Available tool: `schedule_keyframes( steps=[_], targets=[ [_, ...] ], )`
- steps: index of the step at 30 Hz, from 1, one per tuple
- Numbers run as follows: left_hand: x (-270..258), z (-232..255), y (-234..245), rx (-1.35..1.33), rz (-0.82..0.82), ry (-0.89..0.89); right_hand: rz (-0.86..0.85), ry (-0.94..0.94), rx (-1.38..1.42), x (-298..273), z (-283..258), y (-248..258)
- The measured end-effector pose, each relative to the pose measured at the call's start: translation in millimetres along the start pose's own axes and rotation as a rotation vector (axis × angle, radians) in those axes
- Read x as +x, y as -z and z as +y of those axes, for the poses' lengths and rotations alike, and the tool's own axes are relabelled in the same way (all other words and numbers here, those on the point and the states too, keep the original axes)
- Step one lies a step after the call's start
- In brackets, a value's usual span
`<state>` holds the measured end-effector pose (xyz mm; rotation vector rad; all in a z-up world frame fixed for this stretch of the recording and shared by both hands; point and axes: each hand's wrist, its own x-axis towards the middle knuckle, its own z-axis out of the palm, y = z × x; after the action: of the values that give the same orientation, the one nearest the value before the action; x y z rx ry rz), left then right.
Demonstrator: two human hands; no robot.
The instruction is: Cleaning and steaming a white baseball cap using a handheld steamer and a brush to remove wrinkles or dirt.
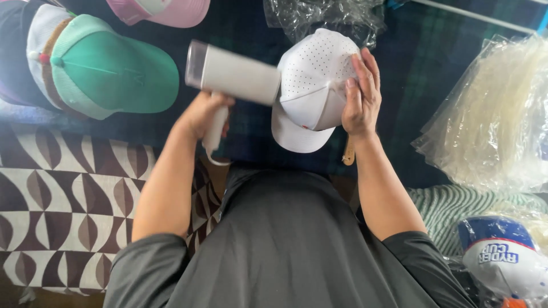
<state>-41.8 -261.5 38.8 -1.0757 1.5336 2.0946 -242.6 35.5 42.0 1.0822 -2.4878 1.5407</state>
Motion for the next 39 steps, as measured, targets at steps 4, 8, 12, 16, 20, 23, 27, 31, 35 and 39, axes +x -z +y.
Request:
schedule_keyframes(
  steps=[4,8,12,16,20,23,27,31,35,39],
  targets=[
    [-56.8,-19.0,-25.3,0.033,0.103,0.186,-0.005,-0.054,0.037,-3.7,2.0,1.8],
    [-88.0,-52.4,-49.0,0.249,0.276,0.143,0.247,0.061,-0.14,-26.5,-50.4,18.1],
    [-85.2,-113.6,-87.4,0.686,0.285,-0.972,0.06,-0.112,0.086,-86.2,-136.1,40.5],
    [-87.9,-83.2,-170.0,0.666,-0.171,-0.809,-0.295,-1.091,1.285,-234.5,-21.5,15.0],
    [-100.7,-44.2,-207.2,0.734,-0.224,-0.879,-0.061,-0.669,0.639,-121.4,-150.4,37.8],
    [-65.2,-56.3,-186.0,0.769,-0.006,-1.297,0.539,-0.877,0.617,-133.5,-143.1,21.0],
    [-28.2,16.5,-126.2,0.614,0.366,-1.309,0.595,-0.799,1.01,-190.1,-84.0,4.9],
    [27.7,71.5,-109.4,0.573,0.242,-1.131,0.52,-0.904,1.23,-201.2,-77.4,-15.6],
    [84.3,101.2,-114.2,0.477,-0.091,-0.976,0.532,-0.912,1.223,-184.1,-89.0,-38.1],
    [100.6,95.0,-126.8,0.505,-0.081,-0.709,0.591,-1.012,1.258,-163.3,-92.1,-42.4]
  ],
)
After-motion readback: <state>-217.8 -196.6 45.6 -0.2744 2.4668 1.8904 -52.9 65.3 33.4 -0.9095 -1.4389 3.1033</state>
